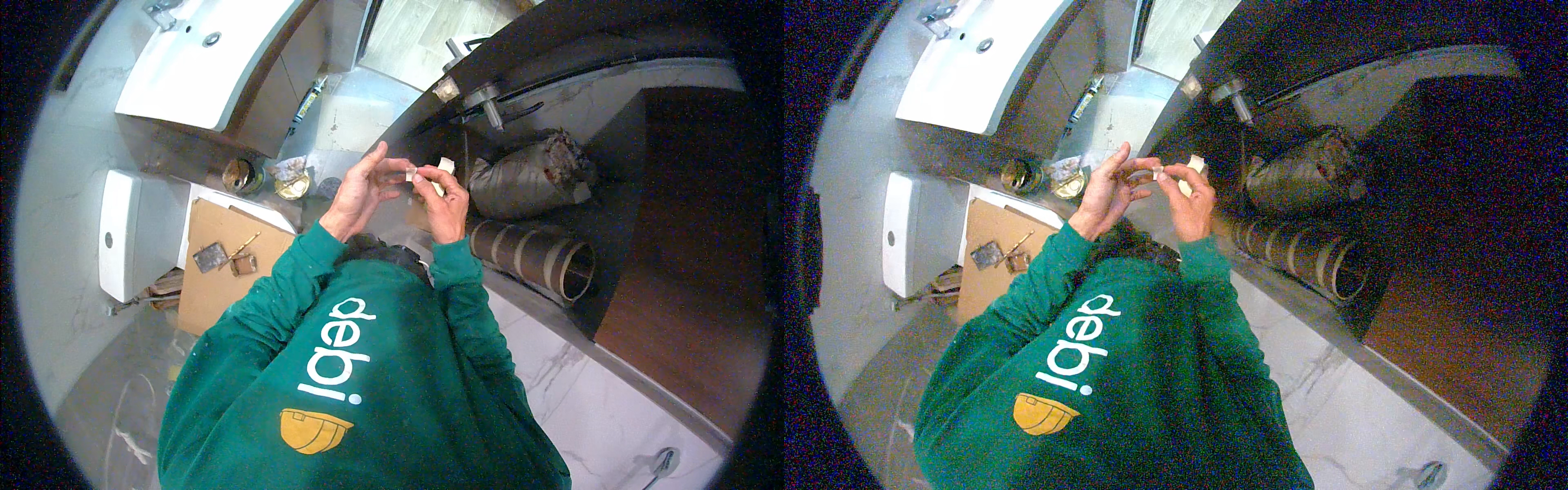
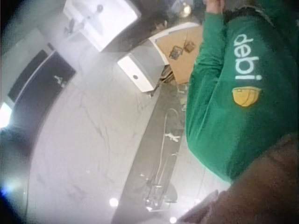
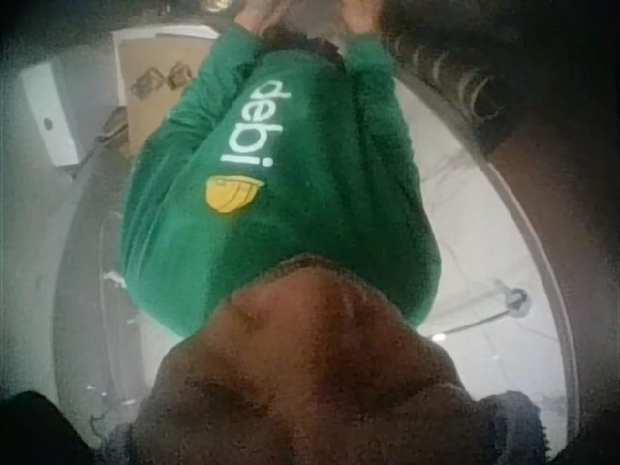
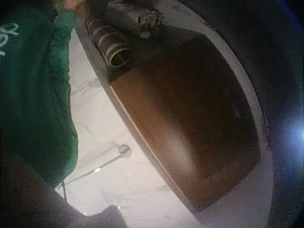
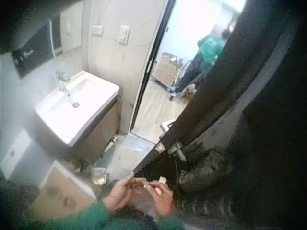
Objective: The person applies a small amount of adhesive to a dark rectangular tile using a putty knife, then moves to a bathroom and presses the tile onto a dark wall panel. The person handles the tile and putty knife throughout.
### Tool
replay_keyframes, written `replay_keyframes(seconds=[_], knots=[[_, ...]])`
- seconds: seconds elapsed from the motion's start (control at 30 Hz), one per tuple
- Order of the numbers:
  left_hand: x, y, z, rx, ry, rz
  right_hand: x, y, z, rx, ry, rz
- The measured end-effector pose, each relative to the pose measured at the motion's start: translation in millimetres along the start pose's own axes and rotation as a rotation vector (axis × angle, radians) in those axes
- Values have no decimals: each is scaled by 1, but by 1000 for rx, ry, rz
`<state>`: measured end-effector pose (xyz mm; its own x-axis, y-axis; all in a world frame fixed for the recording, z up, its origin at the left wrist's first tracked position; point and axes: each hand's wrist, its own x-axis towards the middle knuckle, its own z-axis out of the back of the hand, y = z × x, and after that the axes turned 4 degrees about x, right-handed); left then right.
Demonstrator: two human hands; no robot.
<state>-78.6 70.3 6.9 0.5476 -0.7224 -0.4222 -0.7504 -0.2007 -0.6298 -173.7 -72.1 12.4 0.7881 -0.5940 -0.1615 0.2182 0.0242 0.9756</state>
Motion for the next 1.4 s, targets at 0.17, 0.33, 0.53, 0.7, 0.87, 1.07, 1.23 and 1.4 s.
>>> replay_keyframes(seconds=[0.17, 0.33, 0.53, 0.7, 0.87, 1.07, 1.23, 1.4], knots=[[-4, 0, -3, 564, -121, -327, 4, -3, -6, -56, 58, -1], [-7, 5, -11, 894, -456, -655, 2, 2, -7, 341, 5, -279], [-1, 5, -13, 400, -256, -304, -3, 12, -12, 571, -80, -302], [2, 0, -23, 301, -150, -204, -4, 10, -16, 587, -113, -250], [4, -4, -30, 349, -222, -212, -4, 6, -18, 590, -120, -237], [11, -18, -21, 810, -313, -623, 2, 13, -11, 146, -221, -152], [17, -40, -11, 1345, -75, -946, 5, 31, -7, -228, -158, 199], [14, -51, -14, 1548, 0, -1070, 9, 41, -14, -415, -137, 342]])
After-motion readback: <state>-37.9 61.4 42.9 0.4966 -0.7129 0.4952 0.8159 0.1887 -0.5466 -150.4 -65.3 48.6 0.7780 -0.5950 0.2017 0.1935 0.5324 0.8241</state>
